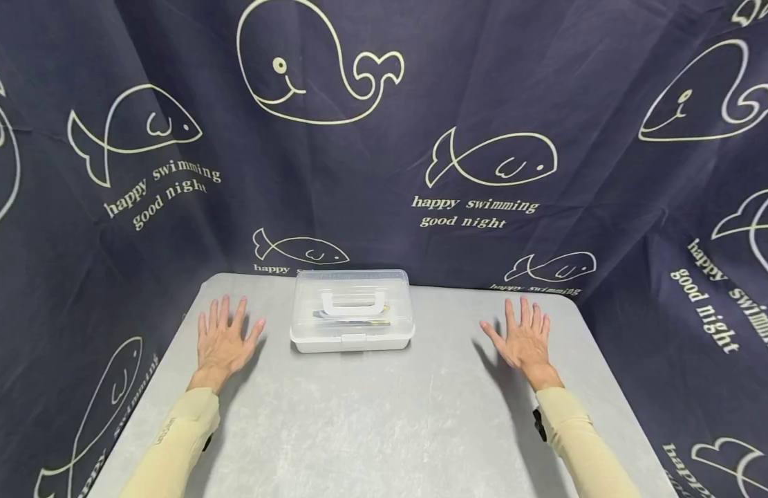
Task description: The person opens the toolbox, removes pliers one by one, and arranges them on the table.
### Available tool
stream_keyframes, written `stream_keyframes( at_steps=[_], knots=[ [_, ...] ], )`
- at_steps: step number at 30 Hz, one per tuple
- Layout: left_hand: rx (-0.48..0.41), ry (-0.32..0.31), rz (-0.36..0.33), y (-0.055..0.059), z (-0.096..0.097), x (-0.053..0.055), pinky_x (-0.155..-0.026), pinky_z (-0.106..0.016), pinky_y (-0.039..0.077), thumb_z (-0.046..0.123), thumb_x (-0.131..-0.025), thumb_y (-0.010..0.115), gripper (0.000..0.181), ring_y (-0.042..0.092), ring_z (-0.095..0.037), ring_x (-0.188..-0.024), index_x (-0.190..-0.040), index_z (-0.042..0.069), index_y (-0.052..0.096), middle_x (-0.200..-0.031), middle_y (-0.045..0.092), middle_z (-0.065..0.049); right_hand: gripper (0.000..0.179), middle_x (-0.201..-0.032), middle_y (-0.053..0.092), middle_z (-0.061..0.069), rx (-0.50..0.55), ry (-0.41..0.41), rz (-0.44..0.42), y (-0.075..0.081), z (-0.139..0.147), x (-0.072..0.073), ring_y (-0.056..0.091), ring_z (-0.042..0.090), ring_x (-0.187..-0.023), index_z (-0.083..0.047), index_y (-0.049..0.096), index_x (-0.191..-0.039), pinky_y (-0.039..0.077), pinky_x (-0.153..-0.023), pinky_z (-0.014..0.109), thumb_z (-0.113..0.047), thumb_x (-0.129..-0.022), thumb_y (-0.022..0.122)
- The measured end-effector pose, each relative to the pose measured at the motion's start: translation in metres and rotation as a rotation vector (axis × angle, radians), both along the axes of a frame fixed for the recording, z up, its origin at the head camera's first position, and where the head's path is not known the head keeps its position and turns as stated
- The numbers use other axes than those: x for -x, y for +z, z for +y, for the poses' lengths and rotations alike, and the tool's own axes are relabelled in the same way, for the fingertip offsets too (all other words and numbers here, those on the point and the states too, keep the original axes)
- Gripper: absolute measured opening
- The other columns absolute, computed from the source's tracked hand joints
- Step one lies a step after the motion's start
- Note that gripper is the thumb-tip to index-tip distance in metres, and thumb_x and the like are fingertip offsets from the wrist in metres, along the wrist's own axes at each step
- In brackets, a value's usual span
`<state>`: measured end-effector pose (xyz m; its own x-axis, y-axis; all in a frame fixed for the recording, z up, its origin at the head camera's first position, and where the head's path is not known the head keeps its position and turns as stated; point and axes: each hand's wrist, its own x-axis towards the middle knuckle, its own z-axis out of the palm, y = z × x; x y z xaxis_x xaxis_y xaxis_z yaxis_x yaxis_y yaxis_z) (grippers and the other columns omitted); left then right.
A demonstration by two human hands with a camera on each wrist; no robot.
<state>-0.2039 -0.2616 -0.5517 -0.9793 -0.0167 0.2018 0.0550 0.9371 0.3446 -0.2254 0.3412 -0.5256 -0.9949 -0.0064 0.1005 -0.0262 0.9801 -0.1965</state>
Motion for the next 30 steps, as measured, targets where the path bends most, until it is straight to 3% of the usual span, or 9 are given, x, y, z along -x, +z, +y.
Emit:
stream_keyframes(
  at_steps=[7, 13, 21, 25, 30],
  knots=[
    [0.013, 0.016, 0.006, 0.0, -0.001, 0.001, -0.12, -0.065, -0.003, 0.056, -0.105, 0.038, 0.076, 0.009, -0.054, -0.15, -0.158, 0.002, 0.033, -0.162, 0.017, -0.034, 0.093, -0.163, 0.009, 0.035, 0.014, 0.007, 0.008, 0.0, 0.001, 0.0, 0.006, 0.06, -0.147, 0.003, 0.023, -0.16, -0.002, -0.117, 0.07, -0.066, -0.101, 0.042],
    [0.008, 0.036, -0.005, 0.002, 0.001, 0.002, -0.12, -0.065, -0.003, 0.054, -0.106, 0.038, 0.074, 0.008, -0.054, -0.151, -0.158, 0.001, 0.032, -0.162, 0.017, -0.035, 0.088, -0.161, 0.018, 0.034, 0.034, 0.03, 0.091, -0.001, -0.001, 0.002, 0.016, 0.058, -0.144, 0.004, 0.028, -0.158, 0.007, -0.118, 0.068, -0.06, -0.101, 0.048],
    [-0.058, 0.091, 0.08, 0.005, 0.008, 0.002, -0.118, -0.067, 0.012, 0.043, -0.109, 0.037, 0.067, 0.018, -0.06, -0.143, -0.149, -0.01, 0.038, -0.15, 0.026, -0.045, 0.07, -0.153, 0.031, 0.036, 0.174, 0.041, 0.241, -0.003, -0.007, 0.004, 0.029, 0.059, -0.136, 0.008, 0.037, -0.151, 0.017, -0.115, 0.067, -0.036, -0.101, 0.06],
    [-0.089, 0.118, 0.095, 0.006, 0.011, 0.002, -0.115, -0.066, 0.02, 0.041, -0.109, 0.036, 0.065, 0.027, -0.06, -0.137, -0.147, -0.012, 0.039, -0.144, 0.033, -0.045, 0.062, -0.147, 0.036, 0.037, 0.242, 0.026, 0.251, -0.003, -0.01, 0.003, 0.033, 0.058, -0.134, 0.01, 0.039, -0.147, 0.021, -0.114, 0.066, -0.029, -0.102, 0.059],
    [-0.14, 0.151, 0.056, 0.01, 0.015, 0.004, -0.111, -0.065, 0.028, 0.042, -0.11, 0.033, 0.065, 0.036, -0.057, -0.132, -0.146, -0.012, 0.041, -0.144, 0.038, -0.041, 0.054, -0.14, 0.043, 0.037, 0.331, 0.012, 0.236, 0.001, -0.015, 0.004, 0.038, 0.056, -0.13, 0.011, 0.044, -0.143, 0.025, -0.113, 0.063, -0.021, -0.102, 0.06]
  ],
)
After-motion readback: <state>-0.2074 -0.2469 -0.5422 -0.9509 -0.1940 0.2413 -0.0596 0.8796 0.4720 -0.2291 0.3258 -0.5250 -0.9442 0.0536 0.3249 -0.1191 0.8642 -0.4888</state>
